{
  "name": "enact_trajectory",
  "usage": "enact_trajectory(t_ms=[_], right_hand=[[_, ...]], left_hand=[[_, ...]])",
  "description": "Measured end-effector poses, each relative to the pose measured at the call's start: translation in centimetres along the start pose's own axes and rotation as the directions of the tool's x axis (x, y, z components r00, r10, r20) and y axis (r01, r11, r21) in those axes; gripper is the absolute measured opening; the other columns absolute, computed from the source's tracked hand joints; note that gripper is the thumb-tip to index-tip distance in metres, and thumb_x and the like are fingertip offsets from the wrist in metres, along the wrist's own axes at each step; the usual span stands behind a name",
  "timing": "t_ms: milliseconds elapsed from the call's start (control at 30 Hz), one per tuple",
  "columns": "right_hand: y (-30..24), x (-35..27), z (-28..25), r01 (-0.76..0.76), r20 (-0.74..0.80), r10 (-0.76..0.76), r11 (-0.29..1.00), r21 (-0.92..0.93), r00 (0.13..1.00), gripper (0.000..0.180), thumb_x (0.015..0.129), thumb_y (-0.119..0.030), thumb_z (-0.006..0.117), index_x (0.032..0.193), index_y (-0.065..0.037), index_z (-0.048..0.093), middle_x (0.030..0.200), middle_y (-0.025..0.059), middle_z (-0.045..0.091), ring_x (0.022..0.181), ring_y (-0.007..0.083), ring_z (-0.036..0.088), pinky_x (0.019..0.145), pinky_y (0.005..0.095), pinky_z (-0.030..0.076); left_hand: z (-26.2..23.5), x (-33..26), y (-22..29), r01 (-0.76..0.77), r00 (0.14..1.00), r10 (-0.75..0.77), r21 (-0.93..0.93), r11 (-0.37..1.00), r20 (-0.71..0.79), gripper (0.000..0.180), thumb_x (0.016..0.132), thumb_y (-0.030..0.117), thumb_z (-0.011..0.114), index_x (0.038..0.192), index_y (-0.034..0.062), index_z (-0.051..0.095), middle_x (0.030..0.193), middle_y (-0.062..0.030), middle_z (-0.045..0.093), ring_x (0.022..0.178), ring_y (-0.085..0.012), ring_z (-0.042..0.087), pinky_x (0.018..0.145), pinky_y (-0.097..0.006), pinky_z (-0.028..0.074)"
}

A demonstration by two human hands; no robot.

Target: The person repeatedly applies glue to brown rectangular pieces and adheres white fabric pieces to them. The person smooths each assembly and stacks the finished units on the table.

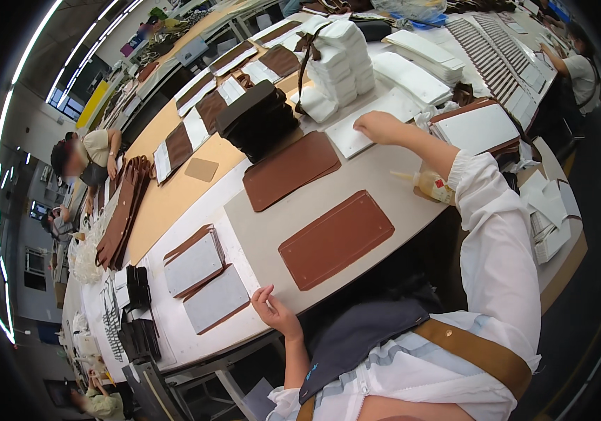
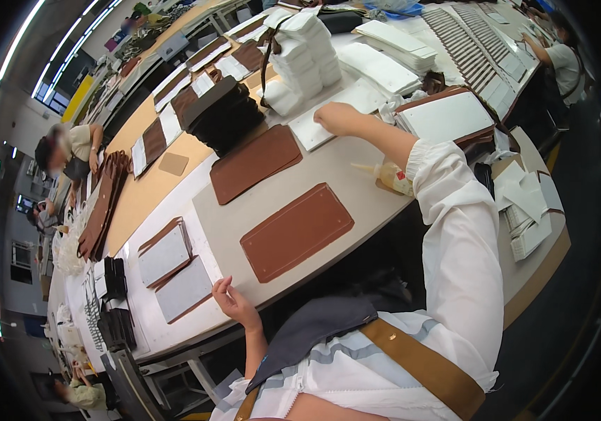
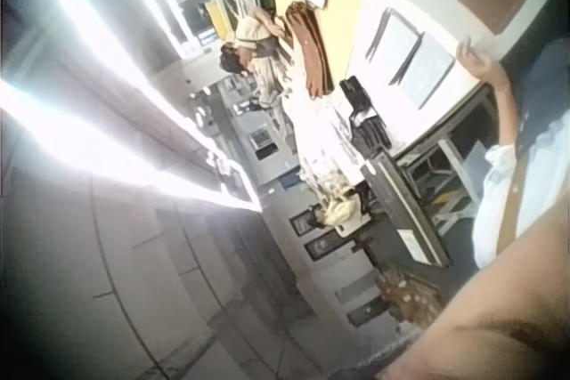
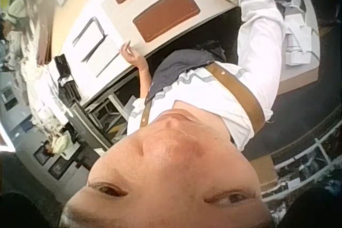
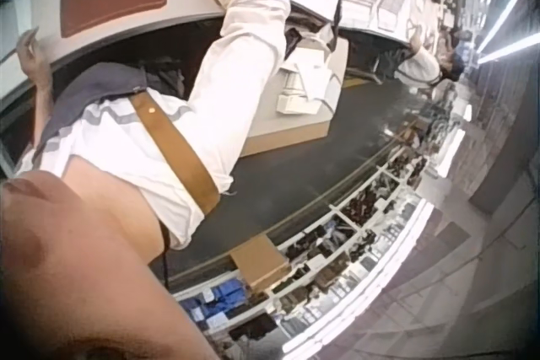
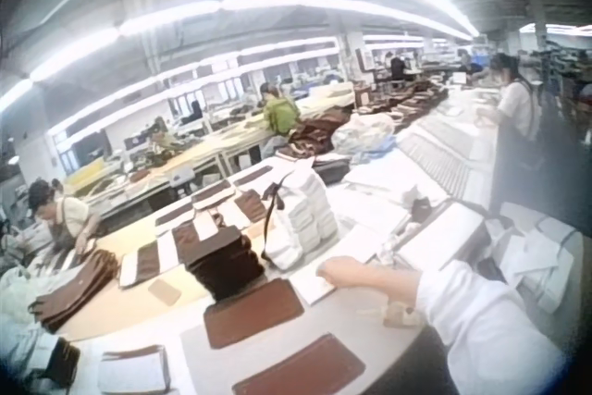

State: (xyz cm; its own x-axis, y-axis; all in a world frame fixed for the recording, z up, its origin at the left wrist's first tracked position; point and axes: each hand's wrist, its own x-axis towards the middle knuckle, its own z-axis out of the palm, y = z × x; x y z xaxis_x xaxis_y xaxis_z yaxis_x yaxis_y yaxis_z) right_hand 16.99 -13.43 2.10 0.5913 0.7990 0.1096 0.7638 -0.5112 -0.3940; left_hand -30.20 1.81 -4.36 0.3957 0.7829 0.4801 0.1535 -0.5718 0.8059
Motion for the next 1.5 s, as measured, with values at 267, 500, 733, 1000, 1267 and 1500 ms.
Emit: enact_trajectory(t_ms=[267,500,733,1000,1267,1500], right_hand=[[13.9,-1.8,-4.9,-0.527,-0.372,0.383,0.715,-0.46,0.845,0.044,0.088,-0.031,0.066,0.11,0.007,0.065,0.13,0.0293,0.059,0.126,0.0439,0.053,0.099,0.0471,0.05],[21.4,-2.7,-8.6,-0.448,-0.188,0.408,0.845,-0.293,0.893,0.045,0.089,-0.031,0.062,0.115,0.006,0.058,0.103,0.0314,0.067,0.099,0.0441,0.066,0.089,0.0517,0.051],[18.7,-2.8,-10.6,-0.528,-0.512,0.383,0.832,-0.172,0.769,0.033,0.091,-0.022,0.057,0.116,-0.001,0.061,0.096,0.0265,0.07,0.091,0.0428,0.069,0.083,0.0516,0.054],[23.2,-5.2,-14.9,-0.381,-0.604,0.342,0.922,0.068,0.72,0.04,0.094,-0.024,0.059,0.126,0.0,0.06,0.105,0.0232,0.07,0.099,0.0339,0.069,0.087,0.0427,0.053],[17.1,-10.4,-19.3,-0.108,-0.118,0.424,0.474,0.874,0.898,0.047,0.095,-0.029,0.066,0.134,-0.004,0.058,0.11,0.0015,0.07,0.09,0.0072,0.067,0.083,0.0287,0.056],[14.5,-11.1,-19.5,-0.234,0.204,0.12,0.363,0.902,0.972,0.048,0.092,-0.022,0.071,0.132,0.0,0.06,0.111,0.0061,0.071,0.093,0.008,0.069,0.081,0.0239,0.057]], left_hand=[[0.4,0.2,0.3,-0.023,1.0,0.023,0.0,1.0,0.021,0.019,0.098,-0.005,0.046,0.105,-0.001,0.064,0.11,-0.01,0.056,0.107,-0.0221,0.055,0.097,-0.034,0.043],[1.2,0.5,0.5,-0.044,0.999,0.044,-0.034,0.998,0.015,0.02,0.096,-0.008,0.047,0.103,0.0001,0.064,0.108,-0.0113,0.055,0.104,-0.024,0.055,0.092,-0.035,0.045],[0.6,0.3,0.8,-0.058,0.998,0.059,0.035,0.998,-0.014,0.02,0.095,-0.007,0.047,0.101,0.0003,0.064,0.106,-0.0116,0.056,0.101,-0.0244,0.056,0.09,-0.035,0.046],[1.2,0.6,0.7,-0.068,0.998,0.067,0.019,0.998,0.009,0.021,0.095,-0.008,0.046,0.101,0.0005,0.065,0.104,-0.0116,0.057,0.099,-0.0248,0.057,0.088,-0.034,0.046],[0.8,0.4,0.7,-0.056,0.998,0.055,0.013,0.998,0.014,0.021,0.095,-0.009,0.047,0.1,0.0001,0.064,0.105,-0.012,0.056,0.1,-0.0253,0.057,0.09,-0.035,0.046],[1.0,0.5,0.9,-0.059,0.998,0.059,-0.001,0.998,0.013,0.021,0.095,-0.01,0.047,0.1,-0.0004,0.064,0.105,-0.0122,0.056,0.1,-0.0253,0.057,0.09,-0.035,0.047]])
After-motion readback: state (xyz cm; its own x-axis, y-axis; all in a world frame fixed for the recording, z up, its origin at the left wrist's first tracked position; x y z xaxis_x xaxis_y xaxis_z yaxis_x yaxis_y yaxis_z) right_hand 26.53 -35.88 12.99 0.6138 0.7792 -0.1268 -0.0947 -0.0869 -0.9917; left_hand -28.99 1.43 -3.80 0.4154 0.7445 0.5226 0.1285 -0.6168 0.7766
